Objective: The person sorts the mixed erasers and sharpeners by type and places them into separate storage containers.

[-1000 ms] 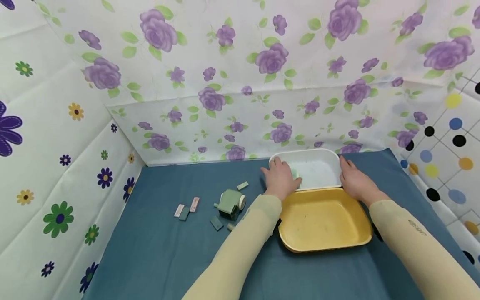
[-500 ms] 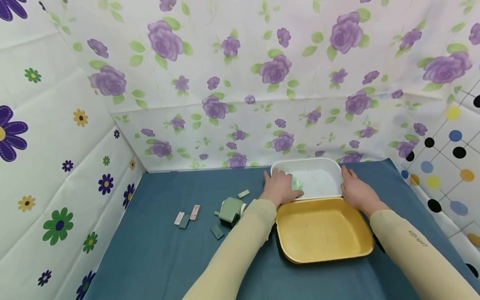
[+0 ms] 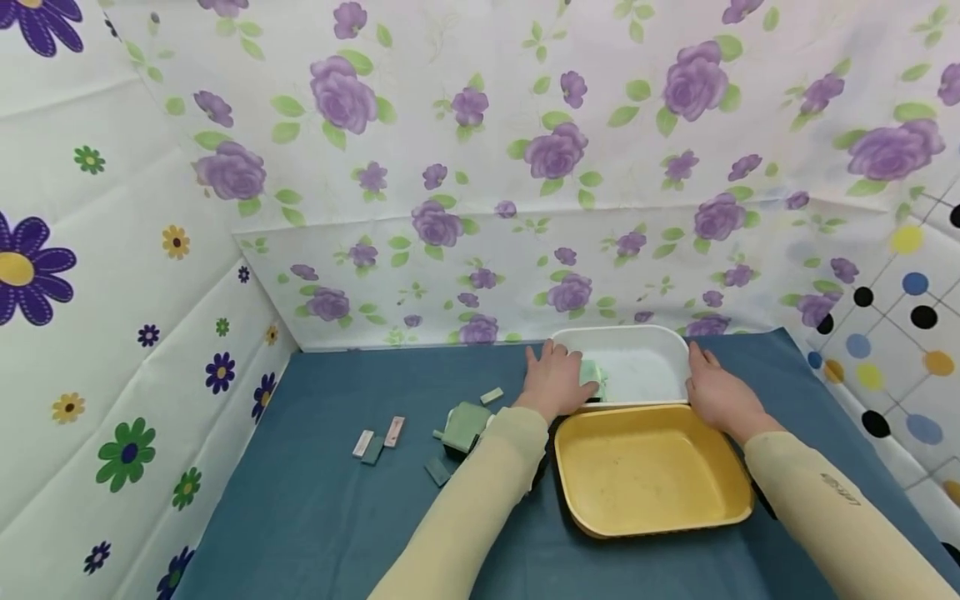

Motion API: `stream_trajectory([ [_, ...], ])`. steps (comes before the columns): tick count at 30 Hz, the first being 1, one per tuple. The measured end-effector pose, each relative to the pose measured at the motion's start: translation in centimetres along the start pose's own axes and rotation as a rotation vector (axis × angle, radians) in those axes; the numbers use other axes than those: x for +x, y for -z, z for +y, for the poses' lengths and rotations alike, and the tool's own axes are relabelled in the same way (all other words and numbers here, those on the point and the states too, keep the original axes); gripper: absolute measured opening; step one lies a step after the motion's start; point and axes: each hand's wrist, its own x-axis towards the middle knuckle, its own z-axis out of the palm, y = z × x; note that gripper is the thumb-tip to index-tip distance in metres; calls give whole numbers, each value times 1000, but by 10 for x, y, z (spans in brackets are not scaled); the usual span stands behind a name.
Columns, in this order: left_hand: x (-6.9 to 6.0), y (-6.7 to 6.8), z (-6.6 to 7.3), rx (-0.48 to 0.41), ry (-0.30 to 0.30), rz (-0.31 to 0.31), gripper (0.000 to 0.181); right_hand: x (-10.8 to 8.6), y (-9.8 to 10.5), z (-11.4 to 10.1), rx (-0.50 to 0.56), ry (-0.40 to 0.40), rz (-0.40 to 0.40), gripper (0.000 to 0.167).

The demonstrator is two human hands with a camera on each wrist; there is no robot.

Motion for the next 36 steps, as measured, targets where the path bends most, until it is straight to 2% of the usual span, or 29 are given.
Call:
stream_trajectory([
  [7, -12, 7, -7, -157, -14, 60, 53, 0, -1, 3, -5, -1, 12, 67],
  [11, -24, 4, -7, -265, -46, 144, 51, -2, -2, 2, -15, -5, 19, 67],
  [15, -34, 1, -3, -273, -105, 211, 52, -4, -1, 1, -18, -7, 16, 68],
  [19, -39, 9, -4, -267, -126, 260, 53, -4, 0, 0, -23, -5, 8, 68],
  [21, -40, 17, -8, -284, -125, 287, 53, -2, 3, 0, -22, -5, 8, 69],
  [26, -48, 25, -24, -368, -121, 323, 52, -5, 2, 2, -13, -19, -30, 69],
  [30, -59, 33, -39, -436, -98, 351, 51, -4, 3, 2, -16, -23, -36, 69],
  [33, -71, 34, -52, -473, -72, 351, 51, -3, 1, 0, -14, -19, -50, 70],
  [36, -76, 38, -63, -501, -59, 342, 51, -3, 6, -1, -13, -24, -61, 70],
])
